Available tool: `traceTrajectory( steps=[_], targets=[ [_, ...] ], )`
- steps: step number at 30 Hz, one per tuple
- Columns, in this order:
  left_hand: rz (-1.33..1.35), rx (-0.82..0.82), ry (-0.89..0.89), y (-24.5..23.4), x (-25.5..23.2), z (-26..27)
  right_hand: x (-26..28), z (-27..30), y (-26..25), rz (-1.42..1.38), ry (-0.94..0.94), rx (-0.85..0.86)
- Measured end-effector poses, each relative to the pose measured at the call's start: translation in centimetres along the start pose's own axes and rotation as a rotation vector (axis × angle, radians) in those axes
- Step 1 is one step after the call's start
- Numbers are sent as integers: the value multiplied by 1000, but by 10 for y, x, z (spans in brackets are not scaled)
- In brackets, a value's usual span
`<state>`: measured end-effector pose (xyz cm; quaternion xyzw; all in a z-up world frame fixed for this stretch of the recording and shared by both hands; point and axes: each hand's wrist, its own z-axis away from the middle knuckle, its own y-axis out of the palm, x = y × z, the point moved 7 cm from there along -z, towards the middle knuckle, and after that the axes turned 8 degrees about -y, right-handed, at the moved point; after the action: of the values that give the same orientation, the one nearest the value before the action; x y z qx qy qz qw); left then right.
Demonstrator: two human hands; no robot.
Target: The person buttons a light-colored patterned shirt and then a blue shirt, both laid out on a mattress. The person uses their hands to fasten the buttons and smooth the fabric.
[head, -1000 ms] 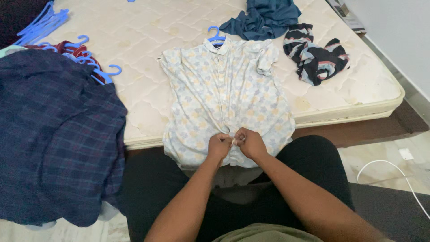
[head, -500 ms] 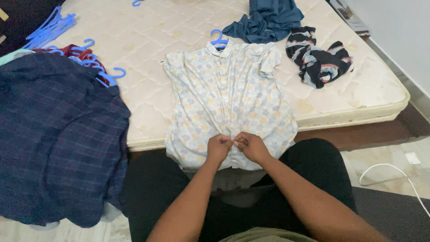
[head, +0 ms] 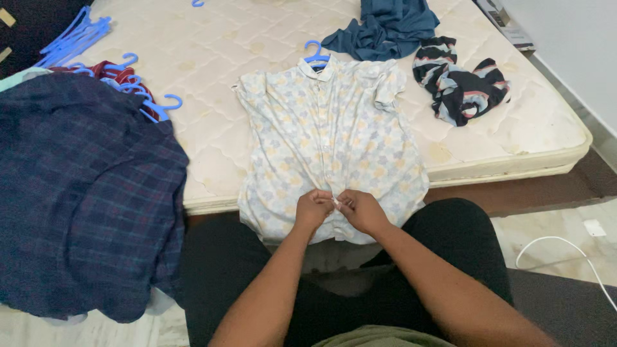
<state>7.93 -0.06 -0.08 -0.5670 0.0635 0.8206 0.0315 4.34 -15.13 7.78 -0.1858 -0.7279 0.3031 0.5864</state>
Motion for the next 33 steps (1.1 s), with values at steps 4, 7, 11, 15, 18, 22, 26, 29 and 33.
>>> traceTrajectory(
  steps=[4, 7, 11, 15, 18, 22, 26, 29, 33],
  targets=[
    [-37, 22, 98, 1, 2, -4, -13, -1, 3, -78, 54, -50],
    [-431, -42, 368, 5, 0, -2, -24, -4, -1, -86, 87, -117],
    [-832, -140, 228, -1, 21, 0, -34, -2, -10, -178, 144, -205],
    [-1134, -179, 126, -2, 29, 0, -39, -5, -6, -218, 81, -168],
    [-1112, -151, 89, -3, 31, 1, -42, -7, -3, -208, 108, -168],
    [-979, -127, 190, 2, 25, -1, -22, -2, -15, -25, 94, -295],
    [-847, -58, 297, 12, 12, 8, -7, 3, -20, 90, 72, -299],
    [-941, -81, 270, 17, 5, 17, -18, 2, -12, 75, 206, -136],
    [-1037, -172, -19, 3, 6, 16, -23, 1, -21, 98, 88, -255]
  ],
)
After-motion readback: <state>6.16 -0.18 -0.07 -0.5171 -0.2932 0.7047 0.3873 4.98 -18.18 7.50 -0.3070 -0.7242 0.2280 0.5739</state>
